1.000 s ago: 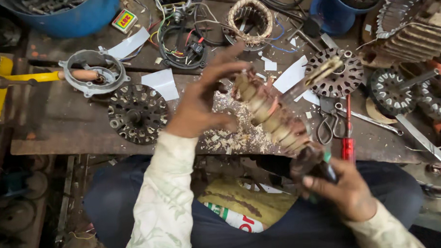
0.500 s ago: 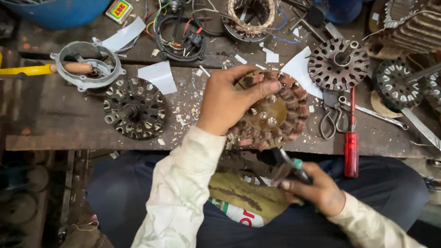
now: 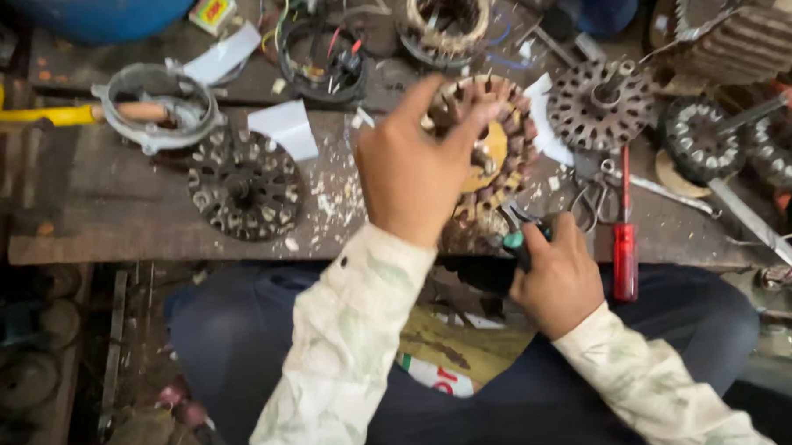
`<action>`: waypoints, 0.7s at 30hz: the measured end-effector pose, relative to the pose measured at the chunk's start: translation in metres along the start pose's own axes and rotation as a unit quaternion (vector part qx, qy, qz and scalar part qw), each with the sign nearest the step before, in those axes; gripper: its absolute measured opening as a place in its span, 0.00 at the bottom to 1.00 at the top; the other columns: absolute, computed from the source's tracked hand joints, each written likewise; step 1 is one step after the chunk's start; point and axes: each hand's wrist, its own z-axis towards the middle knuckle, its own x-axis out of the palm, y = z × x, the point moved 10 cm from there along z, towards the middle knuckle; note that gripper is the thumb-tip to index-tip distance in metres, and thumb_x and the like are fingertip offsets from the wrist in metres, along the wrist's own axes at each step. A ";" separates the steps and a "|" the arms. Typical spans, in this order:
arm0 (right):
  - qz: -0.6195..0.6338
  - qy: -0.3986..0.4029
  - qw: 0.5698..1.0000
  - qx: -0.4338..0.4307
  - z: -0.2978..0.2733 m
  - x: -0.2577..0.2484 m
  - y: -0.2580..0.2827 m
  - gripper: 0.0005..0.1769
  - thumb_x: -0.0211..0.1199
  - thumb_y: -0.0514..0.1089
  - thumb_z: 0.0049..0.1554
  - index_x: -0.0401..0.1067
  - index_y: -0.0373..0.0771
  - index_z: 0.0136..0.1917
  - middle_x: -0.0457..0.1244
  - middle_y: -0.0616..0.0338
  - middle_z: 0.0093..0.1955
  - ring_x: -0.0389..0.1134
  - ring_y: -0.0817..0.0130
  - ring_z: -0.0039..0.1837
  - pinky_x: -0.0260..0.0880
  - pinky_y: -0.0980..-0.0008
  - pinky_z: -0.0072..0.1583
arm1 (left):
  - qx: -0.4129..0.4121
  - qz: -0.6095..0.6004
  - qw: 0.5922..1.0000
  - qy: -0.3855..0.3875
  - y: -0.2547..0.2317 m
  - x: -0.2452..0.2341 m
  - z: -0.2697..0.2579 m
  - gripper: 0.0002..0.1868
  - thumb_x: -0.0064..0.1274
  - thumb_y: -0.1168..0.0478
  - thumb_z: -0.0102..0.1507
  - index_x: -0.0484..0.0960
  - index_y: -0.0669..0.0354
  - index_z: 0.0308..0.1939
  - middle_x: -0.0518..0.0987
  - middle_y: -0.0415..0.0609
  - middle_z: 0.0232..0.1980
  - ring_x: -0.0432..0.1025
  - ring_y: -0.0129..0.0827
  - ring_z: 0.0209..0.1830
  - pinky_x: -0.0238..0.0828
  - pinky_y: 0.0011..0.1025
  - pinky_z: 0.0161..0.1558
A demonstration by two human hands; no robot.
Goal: The person is sitting on the floor in a workshop, using pliers to remove copper windings from a motor armature. They systematically pull out the copper wires from the slots of the metal component, creating a pile of debris on the workbench.
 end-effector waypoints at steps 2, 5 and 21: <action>-0.071 -0.027 0.997 0.002 0.008 -0.006 0.001 0.22 0.66 0.37 0.41 0.74 0.38 0.52 0.59 0.41 0.51 0.64 0.41 0.53 0.67 0.50 0.50 | 0.022 0.013 1.000 -0.015 -0.006 -0.002 -0.004 0.23 0.69 0.48 0.59 0.86 0.60 0.49 0.86 0.48 0.34 0.82 0.31 0.29 0.77 0.27 0.33; -0.152 -0.039 0.987 0.022 0.014 -0.007 -0.010 0.18 0.66 0.39 0.47 0.77 0.43 0.53 0.60 0.45 0.51 0.64 0.46 0.53 0.66 0.52 0.50 | -0.042 -0.145 0.989 0.002 0.020 0.006 -0.012 0.21 0.69 0.50 0.59 0.86 0.61 0.48 0.84 0.47 0.34 0.82 0.32 0.30 0.78 0.28 0.34; -0.318 -0.056 0.946 0.003 0.017 -0.001 -0.041 0.10 0.56 0.44 0.58 0.77 0.47 0.49 0.62 0.51 0.73 0.55 0.45 0.77 0.49 0.31 0.72 | -0.204 -0.830 0.508 0.110 0.087 0.097 -0.037 0.38 0.52 0.40 0.70 0.68 0.70 0.70 0.78 0.54 0.53 0.76 0.37 0.49 0.77 0.32 0.51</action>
